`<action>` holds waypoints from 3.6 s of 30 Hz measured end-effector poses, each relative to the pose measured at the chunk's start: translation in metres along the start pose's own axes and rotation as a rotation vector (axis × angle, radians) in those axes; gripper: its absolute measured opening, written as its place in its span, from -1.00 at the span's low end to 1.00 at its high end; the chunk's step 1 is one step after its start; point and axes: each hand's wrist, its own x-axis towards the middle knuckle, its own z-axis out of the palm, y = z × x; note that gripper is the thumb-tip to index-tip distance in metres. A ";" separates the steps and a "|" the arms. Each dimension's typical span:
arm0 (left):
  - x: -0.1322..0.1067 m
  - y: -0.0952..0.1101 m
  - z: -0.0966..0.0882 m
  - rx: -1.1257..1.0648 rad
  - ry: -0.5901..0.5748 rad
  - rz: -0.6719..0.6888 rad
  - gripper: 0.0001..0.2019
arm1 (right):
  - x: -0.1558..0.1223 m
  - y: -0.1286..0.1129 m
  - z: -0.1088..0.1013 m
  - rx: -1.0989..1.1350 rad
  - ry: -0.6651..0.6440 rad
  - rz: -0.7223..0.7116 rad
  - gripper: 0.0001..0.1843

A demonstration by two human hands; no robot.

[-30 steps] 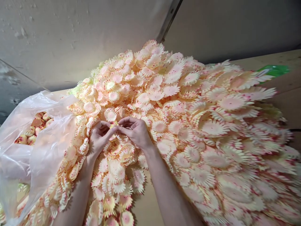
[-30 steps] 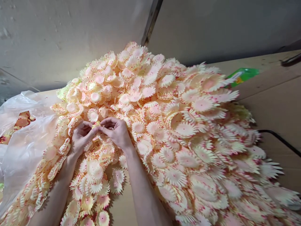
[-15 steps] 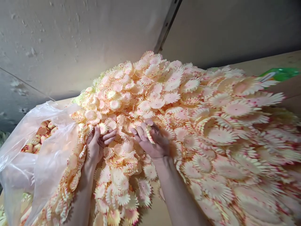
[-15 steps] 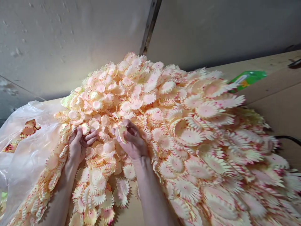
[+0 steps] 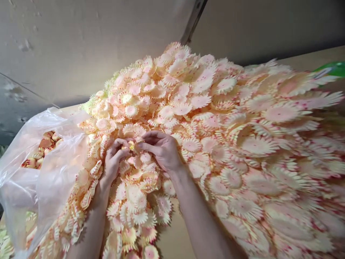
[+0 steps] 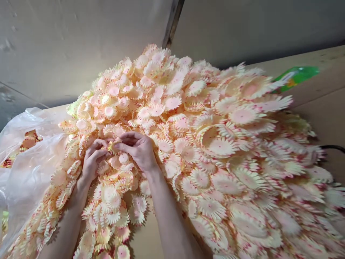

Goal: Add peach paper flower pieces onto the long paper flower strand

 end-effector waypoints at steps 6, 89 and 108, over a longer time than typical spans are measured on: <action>0.003 -0.005 0.003 0.055 -0.019 0.078 -0.75 | 0.000 0.001 -0.001 -0.117 -0.038 -0.075 -0.63; 0.004 -0.005 -0.006 0.220 -0.039 0.113 -0.73 | 0.000 -0.002 0.004 -0.175 -0.064 -0.155 -0.73; 0.002 -0.008 -0.007 0.217 -0.072 0.079 -0.70 | 0.001 0.006 0.003 -0.351 -0.162 -0.187 -0.69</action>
